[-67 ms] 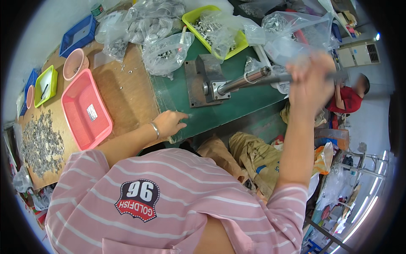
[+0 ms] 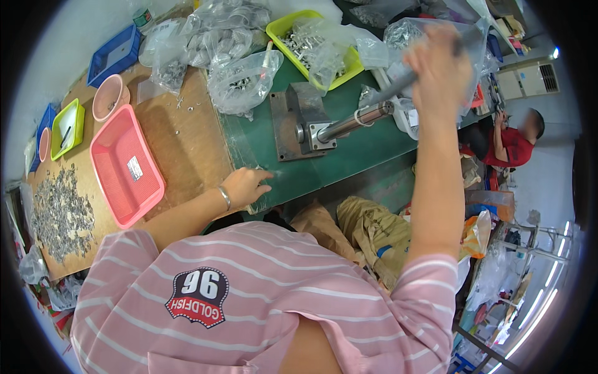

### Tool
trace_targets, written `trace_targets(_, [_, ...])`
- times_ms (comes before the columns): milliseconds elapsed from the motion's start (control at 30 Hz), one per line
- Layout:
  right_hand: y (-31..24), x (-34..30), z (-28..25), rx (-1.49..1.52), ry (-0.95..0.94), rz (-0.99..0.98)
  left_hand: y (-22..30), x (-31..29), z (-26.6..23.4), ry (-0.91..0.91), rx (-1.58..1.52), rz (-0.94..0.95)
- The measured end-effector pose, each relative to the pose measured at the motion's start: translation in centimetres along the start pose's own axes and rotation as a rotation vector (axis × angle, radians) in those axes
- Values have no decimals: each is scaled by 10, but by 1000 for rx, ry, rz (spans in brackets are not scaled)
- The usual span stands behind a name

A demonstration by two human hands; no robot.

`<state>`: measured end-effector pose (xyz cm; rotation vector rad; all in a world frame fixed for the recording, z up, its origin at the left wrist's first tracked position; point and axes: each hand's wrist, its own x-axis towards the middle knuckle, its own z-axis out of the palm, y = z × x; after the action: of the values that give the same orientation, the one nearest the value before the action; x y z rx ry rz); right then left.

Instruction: The person assembles small metal rings into a component using a manual press tool and pliers. They pick up metal rings, position them on a press, use a lever to secure them, then use pliers to bend or adjust the rings before placing the finished parts into plastic bags.

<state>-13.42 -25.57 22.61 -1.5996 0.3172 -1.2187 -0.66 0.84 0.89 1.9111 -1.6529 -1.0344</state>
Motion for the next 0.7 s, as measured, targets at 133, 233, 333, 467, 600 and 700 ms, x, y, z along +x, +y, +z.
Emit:
trace_targets(133, [81, 68, 14, -34, 84, 140, 3, -16, -4, 79, -19, -60])
trace_targets(233, [160, 93, 17, -188, 40, 318, -5, -37, -3, 176, -129, -132])
trace_targets(333, [225, 104, 30, -511, -14, 423, -8, -66, 1, 315, -240, -253])
trace_targets(467, [266, 107, 27, -760, -70, 448, -11, -87, -4, 323, -517, -504])
trace_targets(600, [256, 107, 29, -829, -51, 355, -17, -97, -7, 278, -1265, -578])
trace_targets(700, [191, 113, 19, -710, -140, 374, -17, -97, -11, 361, -1745, -385])
